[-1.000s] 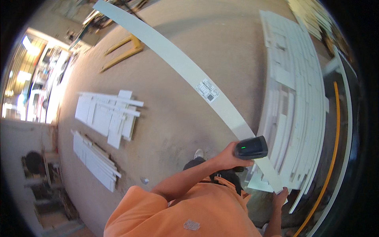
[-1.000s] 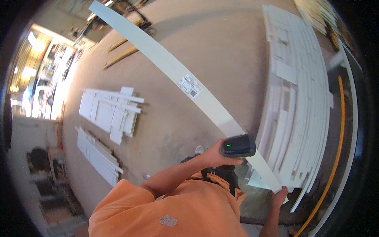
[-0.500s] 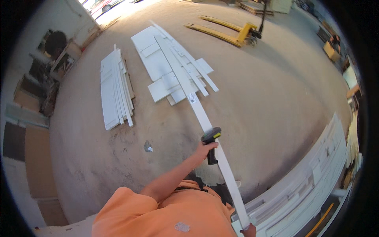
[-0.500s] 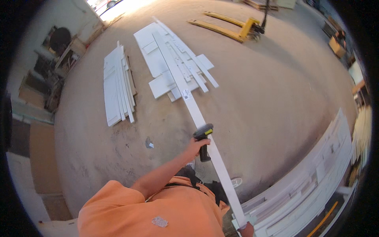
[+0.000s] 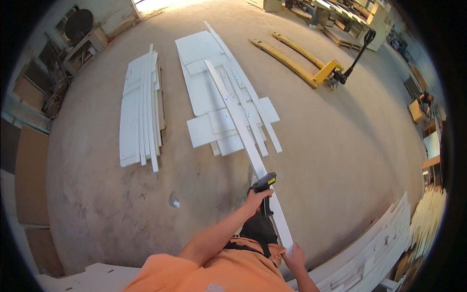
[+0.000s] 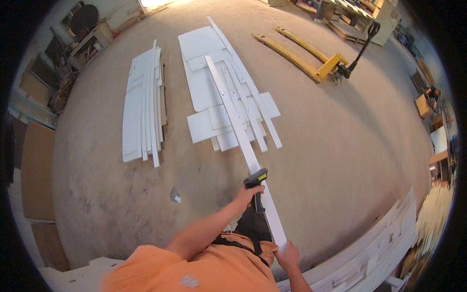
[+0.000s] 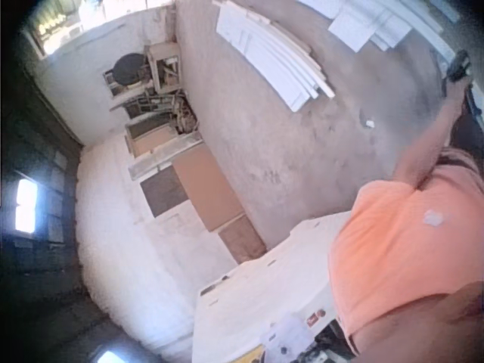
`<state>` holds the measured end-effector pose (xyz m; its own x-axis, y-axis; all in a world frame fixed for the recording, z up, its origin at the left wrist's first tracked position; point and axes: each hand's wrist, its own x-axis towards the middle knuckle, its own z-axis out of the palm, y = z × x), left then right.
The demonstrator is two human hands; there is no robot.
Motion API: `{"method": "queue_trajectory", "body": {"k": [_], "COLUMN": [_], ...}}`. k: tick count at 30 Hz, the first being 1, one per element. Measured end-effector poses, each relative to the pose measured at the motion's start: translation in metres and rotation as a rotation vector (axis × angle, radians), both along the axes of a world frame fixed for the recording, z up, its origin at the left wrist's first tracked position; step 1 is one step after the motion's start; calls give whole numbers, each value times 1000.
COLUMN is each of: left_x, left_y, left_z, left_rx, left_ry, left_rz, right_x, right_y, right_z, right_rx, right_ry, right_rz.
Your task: The person repeatedly picks up white wooden planks from a pile on the floor, scans them with a handheld barcode scanner, and places them on a black worktable. The person continues this cycle for multiple planks.
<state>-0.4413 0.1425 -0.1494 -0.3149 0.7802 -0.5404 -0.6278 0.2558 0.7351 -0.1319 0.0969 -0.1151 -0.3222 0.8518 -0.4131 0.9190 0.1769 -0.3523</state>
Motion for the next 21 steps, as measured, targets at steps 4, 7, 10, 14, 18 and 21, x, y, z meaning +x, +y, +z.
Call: {"method": "queue_trajectory", "body": {"k": [4,7,10,14,18,21], "left_x": [-62,-118,-168,-213,-241,-248], "left_y": [86,117,117,90,65,55], "left_z": [-21,-22,-6,19,27,24], "left_rx": [141,84,-133,-222,-494,-458], "left_ry": [155,333,329,156,115,77], "left_rz": [5,68,109,407,513,540], "right_x": [-132,-230,-293,-362,-430,-480], "right_y": [157,267,372,491,562,599], "right_z": [-23,-45,-55,-58,-54,-57], "right_rx": [92,160,200,207,140,141], "right_ry": [141,188,85,96,121,133], "right_rz": [67,79,68,147,165,162]}}
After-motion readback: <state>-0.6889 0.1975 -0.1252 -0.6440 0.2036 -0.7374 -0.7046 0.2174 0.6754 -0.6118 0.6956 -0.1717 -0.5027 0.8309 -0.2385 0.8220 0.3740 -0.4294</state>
